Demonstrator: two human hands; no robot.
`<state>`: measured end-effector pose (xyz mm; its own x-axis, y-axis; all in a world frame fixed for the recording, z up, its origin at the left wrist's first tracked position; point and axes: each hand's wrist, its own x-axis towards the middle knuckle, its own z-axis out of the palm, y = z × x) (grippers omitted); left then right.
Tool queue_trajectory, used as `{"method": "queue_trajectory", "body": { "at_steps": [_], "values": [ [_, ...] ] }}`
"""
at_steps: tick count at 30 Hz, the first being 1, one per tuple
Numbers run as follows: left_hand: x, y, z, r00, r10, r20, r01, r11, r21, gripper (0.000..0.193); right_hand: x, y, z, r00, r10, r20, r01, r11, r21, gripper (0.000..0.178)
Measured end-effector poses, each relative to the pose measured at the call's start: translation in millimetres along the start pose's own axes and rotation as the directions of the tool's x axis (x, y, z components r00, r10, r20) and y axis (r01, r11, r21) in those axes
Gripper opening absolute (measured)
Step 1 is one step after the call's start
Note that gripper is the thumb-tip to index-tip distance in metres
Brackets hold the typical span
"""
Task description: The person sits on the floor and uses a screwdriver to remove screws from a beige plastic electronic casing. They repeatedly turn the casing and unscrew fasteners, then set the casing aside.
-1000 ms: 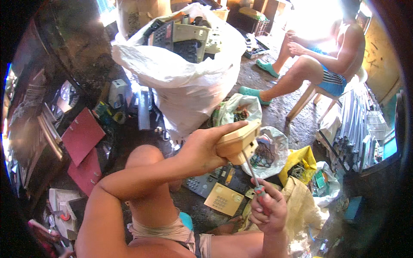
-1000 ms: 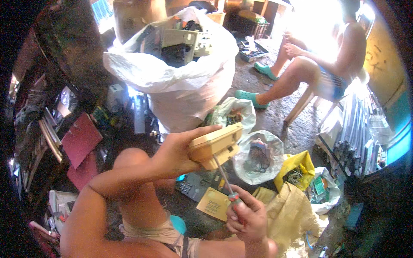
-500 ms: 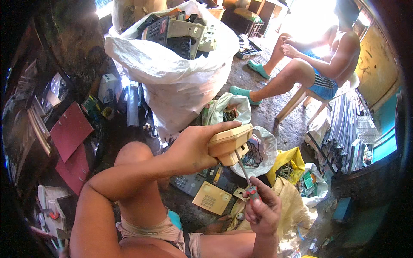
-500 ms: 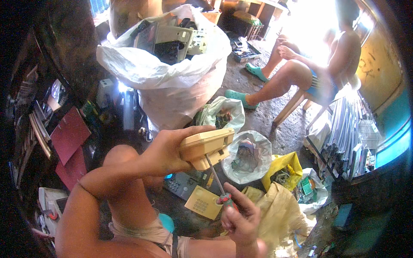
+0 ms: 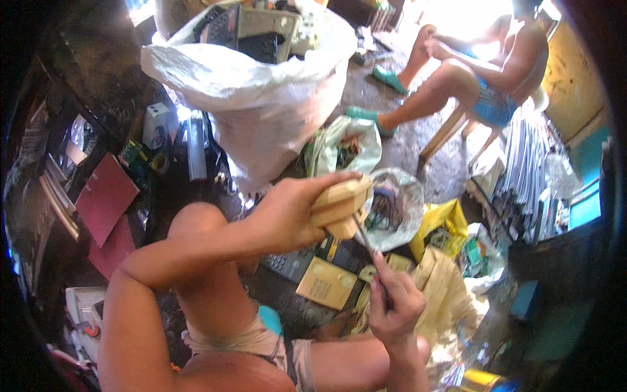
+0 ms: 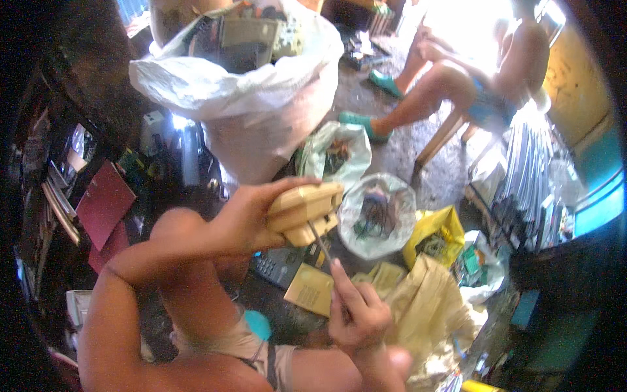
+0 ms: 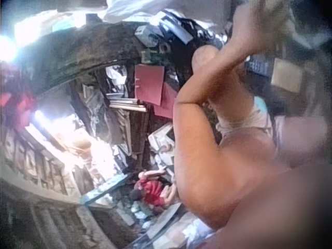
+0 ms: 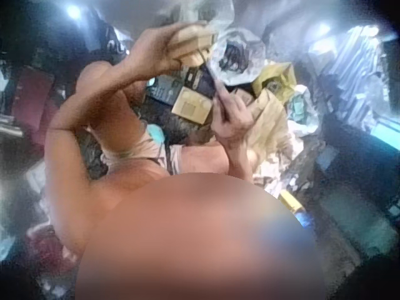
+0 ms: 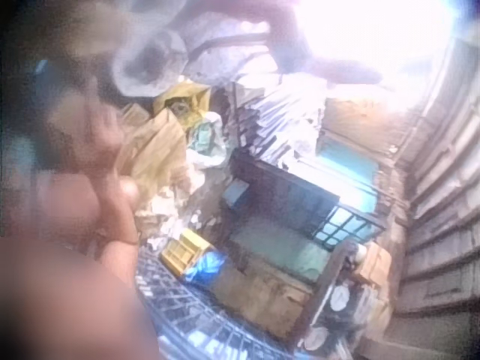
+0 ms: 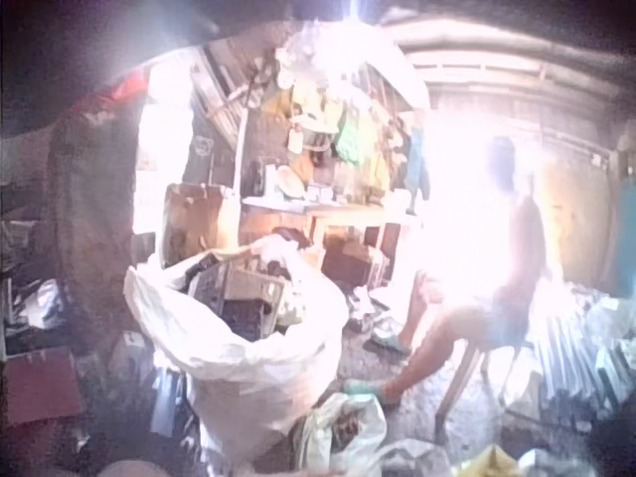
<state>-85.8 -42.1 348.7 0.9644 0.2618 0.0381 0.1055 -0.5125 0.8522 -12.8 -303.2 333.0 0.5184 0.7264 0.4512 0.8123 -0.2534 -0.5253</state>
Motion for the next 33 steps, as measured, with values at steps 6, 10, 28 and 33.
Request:
{"method": "queue_trajectory", "body": {
  "at_steps": [6,10,28,33],
  "values": [
    [-2.0,-10.0,10.0,0.99,0.096,-0.099,-0.111,0.981,-0.16,0.085,-0.6,-5.9,-7.4,0.994,-0.075,0.079,0.1,0.915,-0.391,0.061],
    [5.3,-13.3,-2.1,0.986,-0.076,-0.15,0.029,0.956,-0.293,0.083,3.6,-20.0,-30.8,0.994,0.033,0.101,-0.005,0.965,-0.264,0.05],
    [7.2,5.1,0.9,0.995,-0.062,0.082,0.096,0.852,-0.515,0.105,-7.0,-11.5,-49.4,0.983,0.028,-0.182,-0.009,0.995,0.104,0.038],
    [7.1,8.8,6.4,0.992,-0.097,0.085,0.127,0.843,-0.523,0.109,-8.2,-11.9,-51.2,0.984,0.039,-0.176,-0.016,0.991,0.132,0.043]
  ]
}}
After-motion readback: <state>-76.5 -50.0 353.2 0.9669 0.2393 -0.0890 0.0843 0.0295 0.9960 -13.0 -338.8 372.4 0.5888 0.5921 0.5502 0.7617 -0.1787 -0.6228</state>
